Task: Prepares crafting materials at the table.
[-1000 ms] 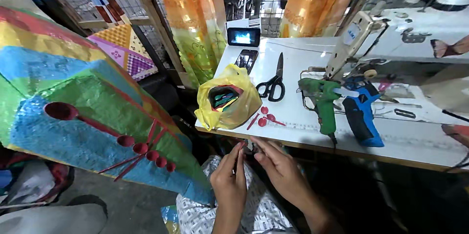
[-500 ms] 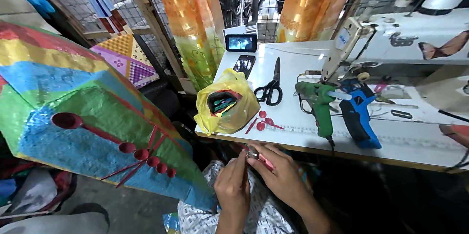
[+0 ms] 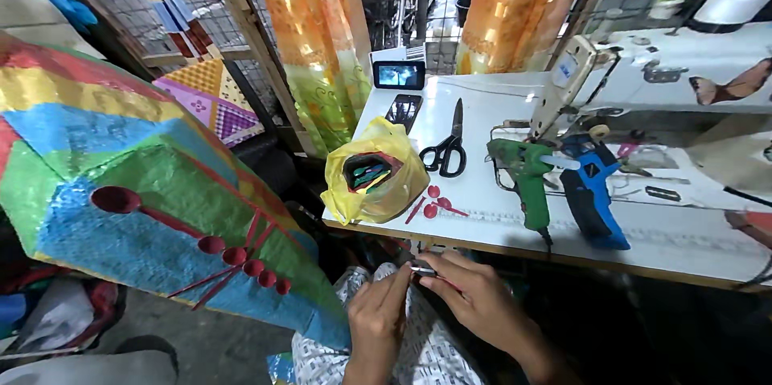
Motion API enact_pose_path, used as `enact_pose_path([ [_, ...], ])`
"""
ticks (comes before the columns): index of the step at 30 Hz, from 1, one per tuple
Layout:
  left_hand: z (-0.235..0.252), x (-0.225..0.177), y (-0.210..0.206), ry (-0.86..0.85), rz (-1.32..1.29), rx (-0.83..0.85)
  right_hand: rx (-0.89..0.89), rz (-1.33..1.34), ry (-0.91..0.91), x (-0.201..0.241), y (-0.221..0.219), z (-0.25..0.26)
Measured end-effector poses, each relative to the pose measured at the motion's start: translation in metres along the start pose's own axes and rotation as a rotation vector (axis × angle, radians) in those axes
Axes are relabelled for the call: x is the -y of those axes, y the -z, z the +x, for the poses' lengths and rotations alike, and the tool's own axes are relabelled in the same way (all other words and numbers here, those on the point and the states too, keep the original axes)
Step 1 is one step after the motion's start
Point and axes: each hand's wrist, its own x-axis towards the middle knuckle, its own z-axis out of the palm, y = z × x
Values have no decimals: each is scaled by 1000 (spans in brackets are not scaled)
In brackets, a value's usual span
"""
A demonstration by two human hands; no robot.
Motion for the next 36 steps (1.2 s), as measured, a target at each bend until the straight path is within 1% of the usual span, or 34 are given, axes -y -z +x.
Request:
enact_pose_path([
  [3, -2, -5, -2, -23, 62, -39, -46, 52, -49, 4, -6, -4],
  [7, -2, -22, -18, 16, 78, -151, -186, 319, -242, 23, -18, -3],
  [10, -7, -22, -26, -3, 55, -163, -166, 374, -313, 25, -17, -1],
  [13, -10, -12, -22, -32, 77, -136, -116, 273, -252, 15, -13, -4],
  [16, -10, -1, -7, -24, 114, -136, -120, 15, -217, 2, -1, -1],
  [18, -7, 6, 12, 56, 50, -119, -145, -95, -188, -14, 18, 4],
  [19, -4, 6, 21, 149, -70, -86, -171, -69, -140, -22, 27, 4],
  [21, 8, -1, 33, 432, -489, -28, -153, 103, -64, -22, 36, 4],
  [23, 19, -10, 34, 700, -877, 65, -74, 190, -67, -12, 33, 7],
  [25, 26, -15, 27, 861, -1132, 180, -11, 240, -74, -10, 20, 11],
  [27, 29, -20, 21, 943, -1232, 246, 7, 400, -46, -17, 3, 11],
  [30, 31, -26, 15, 979, -1262, 276, -20, 589, -3, -23, -13, 12],
  [36, 29, -28, 12, 994, -1270, 291, -7, 612, 0, -19, -16, 14],
])
